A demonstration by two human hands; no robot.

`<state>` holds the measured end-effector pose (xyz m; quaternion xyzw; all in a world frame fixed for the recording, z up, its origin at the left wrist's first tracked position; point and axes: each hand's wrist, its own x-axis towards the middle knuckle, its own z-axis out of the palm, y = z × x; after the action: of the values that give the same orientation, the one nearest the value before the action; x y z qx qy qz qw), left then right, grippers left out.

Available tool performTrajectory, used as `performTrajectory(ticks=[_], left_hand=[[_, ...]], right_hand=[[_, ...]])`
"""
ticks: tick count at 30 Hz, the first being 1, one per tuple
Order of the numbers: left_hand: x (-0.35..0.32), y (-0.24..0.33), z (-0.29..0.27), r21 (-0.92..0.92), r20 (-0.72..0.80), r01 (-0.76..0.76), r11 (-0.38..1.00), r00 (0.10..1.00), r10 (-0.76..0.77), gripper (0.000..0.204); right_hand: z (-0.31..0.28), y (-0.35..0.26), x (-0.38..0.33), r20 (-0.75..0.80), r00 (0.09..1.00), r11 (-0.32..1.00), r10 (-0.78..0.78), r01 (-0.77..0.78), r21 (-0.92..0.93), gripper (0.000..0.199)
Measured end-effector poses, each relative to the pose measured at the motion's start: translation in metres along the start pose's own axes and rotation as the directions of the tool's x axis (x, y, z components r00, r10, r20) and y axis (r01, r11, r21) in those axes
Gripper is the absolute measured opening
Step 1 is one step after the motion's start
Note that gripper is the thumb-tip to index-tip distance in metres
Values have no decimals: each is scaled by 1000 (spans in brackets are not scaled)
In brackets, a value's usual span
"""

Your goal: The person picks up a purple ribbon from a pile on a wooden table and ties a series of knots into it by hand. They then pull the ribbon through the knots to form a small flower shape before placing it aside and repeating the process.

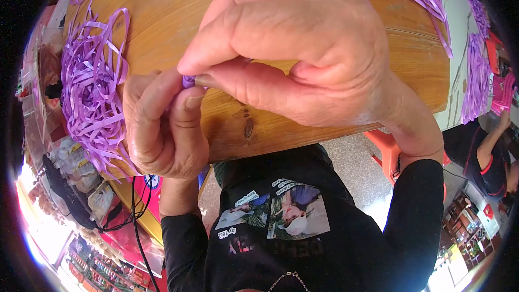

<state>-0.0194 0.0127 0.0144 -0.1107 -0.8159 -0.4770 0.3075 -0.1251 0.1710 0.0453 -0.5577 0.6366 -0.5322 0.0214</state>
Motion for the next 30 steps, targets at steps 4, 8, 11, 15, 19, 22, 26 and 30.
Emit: performTrajectory(ticks=[4, 8, 11, 15, 19, 22, 26, 30], left_hand=[[4, -2, -4, 13, 50, -8, 1000, 999, 7, 18], [2, -3, -2, -20, 23, 22, 1000, 1000, -21, 16], [0, -4, -2, -35, 24, 36, 999, 999, -35, 16], [0, -4, -3, -95, 39, 81, 992, 996, -77, 16], [3, -5, -4, -149, 60, 114, 982, 993, -106, 16], [4, -7, -4, -188, 67, 122, 975, 992, -111, 16], [1, -8, -5, -227, 64, 144, 963, 989, -133, 17], [4, -5, -7, -230, 87, 141, 963, 988, -124, 17]], right_hand=[[1, -3, 1, 0, 1000, 997, -31, 31, -73, 27], [-4, -2, 0, 34, 999, 997, -34, 36, -73, 28], [-5, -3, 0, 47, 998, 995, -31, 36, -94, 29], [-5, -5, 1, 61, 998, 995, -26, 31, -92, 30], [-18, -24, 8, 144, 971, 980, 190, -178, -88, 28], [-15, -41, 7, 123, 841, 835, 527, -539, 110, 28], [-4, 0, 2, 71, 997, 998, -30, 33, -51, 27], [-2, 3, 0, 54, 998, 1000, -27, 28, -13, 28]])
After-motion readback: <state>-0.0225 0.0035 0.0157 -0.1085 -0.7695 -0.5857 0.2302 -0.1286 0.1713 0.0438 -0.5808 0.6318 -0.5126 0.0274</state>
